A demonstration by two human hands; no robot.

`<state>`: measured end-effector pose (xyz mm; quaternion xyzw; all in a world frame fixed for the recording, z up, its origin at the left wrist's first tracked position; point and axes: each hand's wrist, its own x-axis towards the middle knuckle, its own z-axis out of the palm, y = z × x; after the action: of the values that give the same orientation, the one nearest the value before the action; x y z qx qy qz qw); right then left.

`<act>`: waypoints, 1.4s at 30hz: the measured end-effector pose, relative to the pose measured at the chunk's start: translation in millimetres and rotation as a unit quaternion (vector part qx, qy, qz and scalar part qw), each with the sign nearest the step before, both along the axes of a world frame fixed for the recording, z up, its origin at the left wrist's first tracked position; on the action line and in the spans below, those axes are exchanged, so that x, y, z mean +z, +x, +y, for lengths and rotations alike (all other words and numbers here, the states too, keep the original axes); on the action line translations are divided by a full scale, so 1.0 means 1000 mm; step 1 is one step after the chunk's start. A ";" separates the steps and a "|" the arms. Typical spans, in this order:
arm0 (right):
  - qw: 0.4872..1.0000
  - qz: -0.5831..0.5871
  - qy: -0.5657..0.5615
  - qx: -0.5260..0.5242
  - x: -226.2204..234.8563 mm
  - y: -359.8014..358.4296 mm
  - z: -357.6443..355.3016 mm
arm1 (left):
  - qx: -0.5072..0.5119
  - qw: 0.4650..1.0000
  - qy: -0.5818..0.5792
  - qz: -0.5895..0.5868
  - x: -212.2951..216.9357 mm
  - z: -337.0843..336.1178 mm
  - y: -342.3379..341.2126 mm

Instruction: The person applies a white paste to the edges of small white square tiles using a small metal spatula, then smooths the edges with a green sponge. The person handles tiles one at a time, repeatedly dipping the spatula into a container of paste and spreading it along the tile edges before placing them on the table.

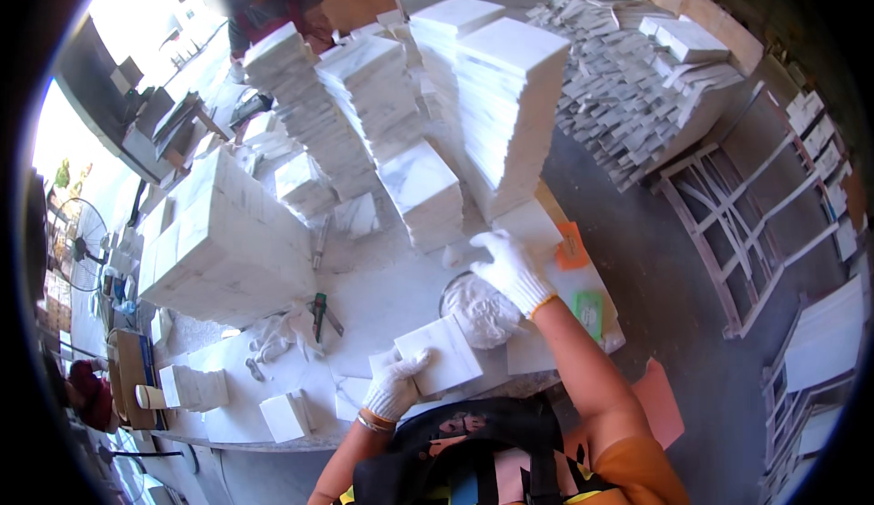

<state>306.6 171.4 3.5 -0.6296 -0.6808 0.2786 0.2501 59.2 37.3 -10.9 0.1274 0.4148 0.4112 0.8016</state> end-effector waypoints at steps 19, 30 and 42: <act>0.997 0.064 -0.020 0.035 -0.017 -0.021 0.022 | -0.014 0.999 0.050 -0.008 -0.029 -0.003 -0.003; 0.950 0.281 -0.127 0.039 0.036 0.017 -0.069 | -0.012 0.999 0.044 -0.012 -0.018 -0.002 -0.001; 0.987 0.121 0.018 0.105 0.056 0.012 -0.087 | -0.004 0.998 0.058 -0.011 -0.019 -0.002 -0.001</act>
<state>318.7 84.6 59.4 -0.5118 -0.7128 0.3647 0.3115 58.5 35.4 -29.6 0.1711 0.3804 0.4327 0.7993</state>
